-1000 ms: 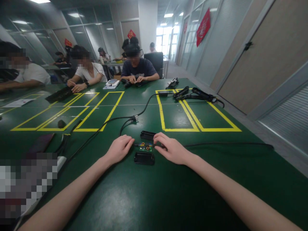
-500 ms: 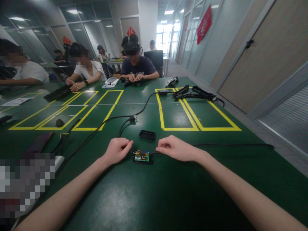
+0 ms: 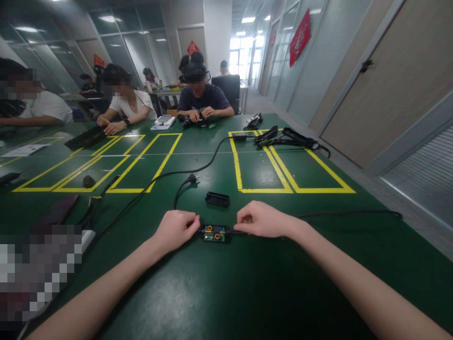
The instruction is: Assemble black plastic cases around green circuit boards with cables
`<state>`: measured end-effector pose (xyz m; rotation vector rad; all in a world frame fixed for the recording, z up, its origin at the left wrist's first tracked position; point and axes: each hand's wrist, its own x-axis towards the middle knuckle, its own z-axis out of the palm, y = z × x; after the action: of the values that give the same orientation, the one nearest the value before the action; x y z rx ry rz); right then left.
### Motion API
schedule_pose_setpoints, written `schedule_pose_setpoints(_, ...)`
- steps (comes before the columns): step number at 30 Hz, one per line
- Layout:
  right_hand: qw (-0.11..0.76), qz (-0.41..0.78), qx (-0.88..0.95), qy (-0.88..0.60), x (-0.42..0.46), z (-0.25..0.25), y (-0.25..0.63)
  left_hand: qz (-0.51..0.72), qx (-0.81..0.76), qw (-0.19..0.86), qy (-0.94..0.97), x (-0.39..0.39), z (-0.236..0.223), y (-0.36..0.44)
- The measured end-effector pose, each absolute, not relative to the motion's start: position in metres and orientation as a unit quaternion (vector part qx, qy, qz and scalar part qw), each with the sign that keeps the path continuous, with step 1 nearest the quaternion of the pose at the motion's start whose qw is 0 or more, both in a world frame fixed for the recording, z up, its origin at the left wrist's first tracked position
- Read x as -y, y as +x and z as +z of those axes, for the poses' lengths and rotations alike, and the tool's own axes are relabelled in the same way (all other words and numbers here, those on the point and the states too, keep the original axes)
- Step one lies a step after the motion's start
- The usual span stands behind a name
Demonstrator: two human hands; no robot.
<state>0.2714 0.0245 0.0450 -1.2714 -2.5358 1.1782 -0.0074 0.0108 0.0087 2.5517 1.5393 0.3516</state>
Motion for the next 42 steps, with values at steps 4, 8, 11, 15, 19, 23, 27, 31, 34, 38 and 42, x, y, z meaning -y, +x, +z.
schedule_pose_setpoints(4, 0.056, 0.360, 0.854, -0.372, -0.018, 0.046, 0.265, 0.080, -0.517, 0.068, 0.849, -0.001, 0.012, 0.001)
schedule_pose_setpoints(8, 0.050, 0.382, 0.846, -0.368, -0.018, 0.043, 0.266, 0.074, -0.512, 0.071, 0.853, 0.002, 0.013, 0.004)
schedule_pose_setpoints(11, 0.041, 0.405, 0.833, -0.374, -0.020, 0.043, 0.269, 0.091, -0.512, 0.080, 0.851, 0.002, 0.011, 0.004)
schedule_pose_setpoints(15, 0.037, 0.411, 0.833, -0.369, -0.022, 0.045, 0.271, 0.129, -0.506, 0.080, 0.849, 0.001, 0.007, 0.003)
schedule_pose_setpoints(19, 0.025, 0.416, 0.831, -0.369, -0.024, 0.043, 0.272, 0.166, -0.463, 0.031, 0.870, -0.001, 0.005, 0.001)
schedule_pose_setpoints(23, 0.033, 0.421, 0.829, -0.368, -0.024, 0.040, 0.272, 0.152, -0.435, 0.036, 0.887, -0.002, 0.002, 0.001)
schedule_pose_setpoints(27, 0.042, 0.427, 0.823, -0.372, -0.022, 0.038, 0.270, 0.140, -0.434, 0.075, 0.887, -0.003, 0.000, 0.001)
schedule_pose_setpoints(31, 0.006, 0.473, 0.775, -0.418, -0.021, 0.038, 0.268, 0.135, -0.439, 0.097, 0.883, -0.003, -0.001, 0.002)
schedule_pose_setpoints(34, 0.000, 0.474, 0.756, -0.451, -0.020, 0.040, 0.266, 0.131, -0.448, 0.088, 0.880, -0.002, -0.003, 0.004)
schedule_pose_setpoints(38, 0.027, 0.427, 0.775, -0.464, -0.019, 0.040, 0.262, 0.166, -0.455, 0.048, 0.874, -0.003, -0.004, 0.004)
schedule_pose_setpoints(42, 0.068, 0.344, 0.800, -0.486, -0.023, 0.037, 0.264, 0.214, -0.458, 0.023, 0.862, -0.010, -0.007, 0.000)
